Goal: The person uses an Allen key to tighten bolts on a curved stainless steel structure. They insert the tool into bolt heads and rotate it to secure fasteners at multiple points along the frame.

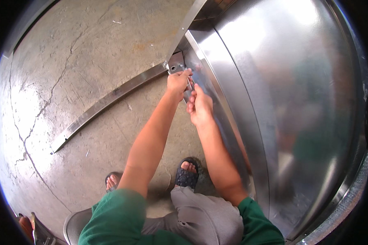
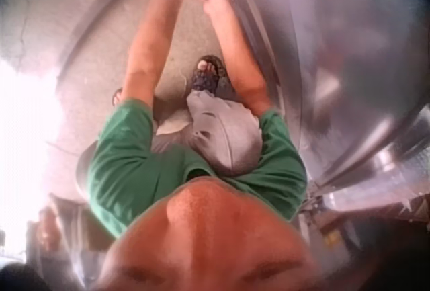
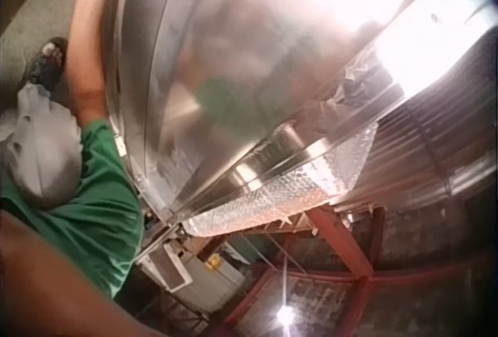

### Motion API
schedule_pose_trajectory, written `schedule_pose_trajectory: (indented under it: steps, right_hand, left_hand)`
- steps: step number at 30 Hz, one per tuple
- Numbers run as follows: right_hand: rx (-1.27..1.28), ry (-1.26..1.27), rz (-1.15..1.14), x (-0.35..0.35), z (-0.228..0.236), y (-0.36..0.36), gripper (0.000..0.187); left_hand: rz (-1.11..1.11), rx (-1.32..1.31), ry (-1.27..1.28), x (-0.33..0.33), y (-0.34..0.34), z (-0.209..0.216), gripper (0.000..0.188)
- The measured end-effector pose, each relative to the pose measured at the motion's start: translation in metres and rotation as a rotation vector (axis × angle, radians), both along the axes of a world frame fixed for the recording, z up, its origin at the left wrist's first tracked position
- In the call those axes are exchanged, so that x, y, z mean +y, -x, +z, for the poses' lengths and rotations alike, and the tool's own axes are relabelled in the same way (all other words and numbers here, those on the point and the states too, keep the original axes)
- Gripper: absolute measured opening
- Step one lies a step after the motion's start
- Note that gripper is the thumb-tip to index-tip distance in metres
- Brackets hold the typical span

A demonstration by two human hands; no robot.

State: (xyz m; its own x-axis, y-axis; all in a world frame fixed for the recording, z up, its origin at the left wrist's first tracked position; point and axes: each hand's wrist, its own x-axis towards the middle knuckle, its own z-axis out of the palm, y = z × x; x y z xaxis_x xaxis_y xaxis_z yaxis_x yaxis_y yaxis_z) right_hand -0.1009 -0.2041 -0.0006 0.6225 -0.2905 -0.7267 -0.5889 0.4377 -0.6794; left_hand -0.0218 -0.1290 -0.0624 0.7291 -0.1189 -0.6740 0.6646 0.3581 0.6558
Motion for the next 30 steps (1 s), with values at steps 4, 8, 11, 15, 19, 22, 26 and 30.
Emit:
schedule_pose_trajectory:
  steps: [4, 8, 11, 15, 19, 22, 26, 30]
  right_hand:
    - [-0.118, -0.410, 0.070, -0.001, -0.005, 0.011, 0.038]
    - [-0.216, -0.399, 0.083, -0.001, -0.002, 0.007, 0.030]
    - [-0.262, -0.244, 0.176, 0.000, 0.006, 0.000, 0.025]
    - [-0.232, 0.618, 0.505, -0.007, 0.017, -0.012, 0.023]
    - [-0.438, 1.436, 0.718, -0.008, 0.022, -0.010, 0.025]
    - [-0.561, 1.428, 0.609, -0.002, 0.029, 0.005, 0.034]
    - [-0.305, 1.270, 0.488, 0.006, 0.041, 0.019, 0.046]
    - [-0.337, 1.224, 0.542, 0.002, 0.041, -0.002, 0.044]
  left_hand:
    - [-0.015, 0.007, -0.076, -0.003, 0.000, -0.001, 0.033]
    - [-0.054, -0.024, 0.016, 0.004, -0.002, 0.008, 0.040]
    - [-0.146, -0.022, 0.002, 0.011, -0.001, 0.013, 0.042]
    - [-0.088, -0.041, -0.038, 0.009, -0.004, 0.013, 0.042]
    - [-0.005, 0.043, 0.121, 0.006, -0.012, 0.004, 0.020]
    - [0.093, 0.128, 0.412, 0.005, -0.018, -0.002, 0.015]
    - [0.111, 0.130, 0.516, 0.003, -0.015, -0.008, 0.016]
    - [0.197, 0.157, 0.682, -0.002, -0.007, -0.010, 0.017]
